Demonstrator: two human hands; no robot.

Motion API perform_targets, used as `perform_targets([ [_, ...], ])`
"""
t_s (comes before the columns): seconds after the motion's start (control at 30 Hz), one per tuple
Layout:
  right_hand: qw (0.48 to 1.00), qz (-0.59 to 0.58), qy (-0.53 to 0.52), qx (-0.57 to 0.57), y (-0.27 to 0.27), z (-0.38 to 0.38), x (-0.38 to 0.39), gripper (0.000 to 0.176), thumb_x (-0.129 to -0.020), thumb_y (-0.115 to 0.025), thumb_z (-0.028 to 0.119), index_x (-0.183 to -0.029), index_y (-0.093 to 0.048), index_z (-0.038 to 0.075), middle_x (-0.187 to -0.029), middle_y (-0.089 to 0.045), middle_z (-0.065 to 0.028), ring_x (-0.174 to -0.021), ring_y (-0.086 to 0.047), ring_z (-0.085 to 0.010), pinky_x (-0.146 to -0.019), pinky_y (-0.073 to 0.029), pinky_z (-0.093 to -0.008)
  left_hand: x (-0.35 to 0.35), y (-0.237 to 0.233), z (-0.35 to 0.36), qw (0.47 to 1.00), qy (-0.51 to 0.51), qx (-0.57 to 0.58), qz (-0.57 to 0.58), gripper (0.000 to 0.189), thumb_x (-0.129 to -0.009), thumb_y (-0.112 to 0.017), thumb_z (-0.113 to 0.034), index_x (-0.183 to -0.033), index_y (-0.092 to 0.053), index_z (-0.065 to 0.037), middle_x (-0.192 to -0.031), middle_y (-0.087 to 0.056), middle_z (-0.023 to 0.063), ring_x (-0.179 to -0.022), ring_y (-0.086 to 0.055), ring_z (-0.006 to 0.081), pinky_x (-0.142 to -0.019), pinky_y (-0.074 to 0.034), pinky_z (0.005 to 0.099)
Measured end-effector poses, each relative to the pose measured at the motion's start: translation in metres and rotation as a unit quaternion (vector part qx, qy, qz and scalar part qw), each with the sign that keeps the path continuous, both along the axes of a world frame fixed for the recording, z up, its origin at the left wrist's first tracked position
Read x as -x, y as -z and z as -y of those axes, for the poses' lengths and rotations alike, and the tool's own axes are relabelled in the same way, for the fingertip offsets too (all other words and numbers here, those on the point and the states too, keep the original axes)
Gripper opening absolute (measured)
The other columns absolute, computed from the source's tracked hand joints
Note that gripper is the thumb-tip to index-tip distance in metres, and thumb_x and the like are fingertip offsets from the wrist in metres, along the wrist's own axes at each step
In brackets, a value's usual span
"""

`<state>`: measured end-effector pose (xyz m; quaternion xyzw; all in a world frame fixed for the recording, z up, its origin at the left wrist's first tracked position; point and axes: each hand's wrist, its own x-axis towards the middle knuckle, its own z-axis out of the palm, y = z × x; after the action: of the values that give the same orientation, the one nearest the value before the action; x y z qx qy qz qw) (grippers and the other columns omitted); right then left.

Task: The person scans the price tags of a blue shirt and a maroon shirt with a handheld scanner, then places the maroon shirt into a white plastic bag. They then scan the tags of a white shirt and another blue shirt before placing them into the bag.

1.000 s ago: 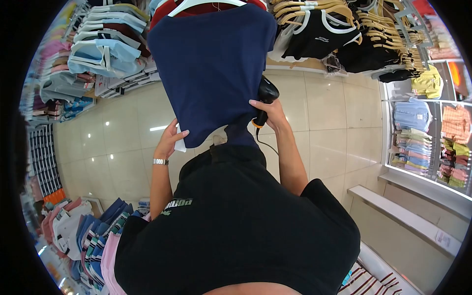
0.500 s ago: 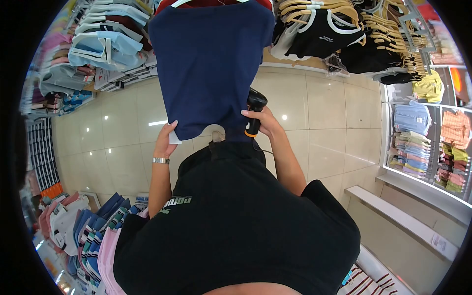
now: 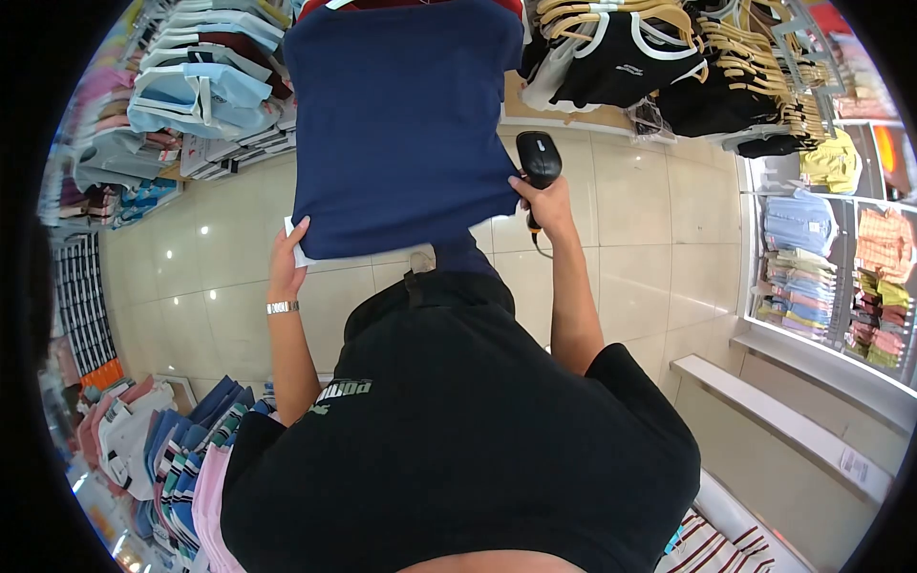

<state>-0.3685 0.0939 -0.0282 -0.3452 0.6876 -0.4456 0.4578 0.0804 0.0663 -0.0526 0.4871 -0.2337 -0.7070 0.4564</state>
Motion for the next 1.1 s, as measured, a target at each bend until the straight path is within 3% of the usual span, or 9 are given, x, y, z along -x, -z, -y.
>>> perform_targets([
  [0.03,0.999,-0.006,0.016,0.03,0.004,0.001,0.003,0.018,-0.078,-0.08,0.007,-0.085,-0.065,0.001,-0.065,-0.06,-0.0022,-0.05,-0.054,-0.011,-0.049,-0.042,-0.0283,-0.003,0.002,0.002,1.0,-0.002,0.006,0.015,0.034,-0.095,-0.067,-0.014,-0.121,-0.06,0.007,-0.117,-0.067,0.0119,-0.103,-0.066,0.0176,-0.093,-0.051,0.0304],
  [0.13,0.996,-0.091,0.022,0.01,0.012,0.001,0.016,0.018,-0.079,-0.078,0.002,-0.091,-0.064,0.001,-0.066,-0.058,-0.0005,-0.052,-0.052,-0.0087,-0.05,-0.04,-0.026,-0.016,0.005,0.009,0.998,-0.009,0.014,0.058,0.033,-0.094,-0.068,-0.013,-0.118,-0.061,0.008,-0.114,-0.068,0.0119,-0.102,-0.065,0.0169,-0.092,-0.05,0.0302],
  [0.27,0.987,-0.147,0.058,0.021,0.02,0.001,0.04,0.017,-0.079,-0.078,0.002,-0.088,-0.065,0.0,-0.065,-0.059,-0.0002,-0.052,-0.053,-0.0089,-0.05,-0.04,-0.0263,-0.04,0.003,0.015,0.994,0.001,0.014,0.108,0.029,-0.093,-0.069,-0.015,-0.113,-0.064,0.006,-0.103,-0.069,0.009,-0.088,-0.067,0.0145,-0.075,-0.054,0.0288],
  [0.3,0.986,-0.153,0.062,-0.011,0.017,0.002,0.047,0.016,-0.078,-0.079,0.003,-0.085,-0.065,0.0,-0.064,-0.06,-0.0006,-0.053,-0.053,-0.0093,-0.051,-0.041,-0.0267,-0.043,-0.001,0.016,0.992,0.004,0.012,0.127,0.027,-0.093,-0.07,-0.016,-0.111,-0.065,0.004,-0.098,-0.07,0.0076,-0.079,-0.067,0.0135,-0.065,-0.055,0.029],
  [0.5,0.989,-0.143,0.046,0.005,0.017,0.005,0.037,0.015,-0.079,-0.079,0.003,-0.08,-0.064,0.001,-0.064,-0.06,-0.0015,-0.054,-0.054,-0.0097,-0.051,-0.041,-0.0275,-0.033,-0.001,0.019,0.991,-0.001,-0.006,0.134,0.025,-0.094,-0.07,-0.019,-0.108,-0.065,0.001,-0.092,-0.069,0.0058,-0.072,-0.064,0.0116,-0.058,-0.052,0.0284],
  [0.63,0.995,-0.099,0.007,-0.002,0.017,0.007,0.018,0.018,-0.08,-0.079,0.005,-0.078,-0.062,0.001,-0.065,-0.06,-0.0023,-0.053,-0.054,-0.0105,-0.05,-0.041,-0.0283,-0.015,0.007,0.013,0.991,0.071,0.008,0.111,0.018,-0.094,-0.069,-0.019,-0.103,-0.065,-0.004,-0.086,-0.067,-0.0015,-0.065,-0.058,0.0061,-0.052,-0.044,0.0258],
  [0.87,0.996,-0.072,-0.034,-0.027,0.024,0.01,-0.014,0.021,-0.08,-0.079,0.007,-0.081,-0.059,-0.001,-0.064,-0.061,-0.0056,-0.053,-0.059,-0.0139,-0.052,-0.047,-0.0308,0.033,0.0,0.007,0.997,-0.004,-0.021,0.076,0.02,-0.097,-0.067,-0.023,-0.107,-0.065,-0.006,-0.089,-0.067,-0.0027,-0.07,-0.059,0.0049,-0.054,-0.042,0.0237],
  [1.07,0.996,-0.054,-0.066,-0.032,0.038,0.007,-0.03,0.023,-0.079,-0.079,0.006,-0.089,-0.06,-0.002,-0.069,-0.064,-0.0066,-0.056,-0.061,-0.0148,-0.054,-0.049,-0.0314,0.042,0.013,0.002,0.997,0.058,-0.039,0.043,0.028,-0.101,-0.059,-0.033,-0.113,-0.063,-0.007,-0.096,-0.066,-0.0014,-0.077,-0.058,0.0061,-0.059,-0.042,0.0247],
  [1.1,0.996,-0.043,-0.067,-0.034,0.039,0.007,-0.032,0.024,-0.079,-0.078,0.005,-0.091,-0.06,-0.002,-0.073,-0.065,-0.0073,-0.057,-0.062,-0.0148,-0.054,-0.049,-0.0311,0.041,0.016,0.002,0.998,0.049,-0.047,0.014,0.034,-0.102,-0.056,-0.037,-0.118,-0.061,-0.007,-0.104,-0.066,-0.0004,-0.086,-0.06,0.0086,-0.065,-0.044,0.0269],
])
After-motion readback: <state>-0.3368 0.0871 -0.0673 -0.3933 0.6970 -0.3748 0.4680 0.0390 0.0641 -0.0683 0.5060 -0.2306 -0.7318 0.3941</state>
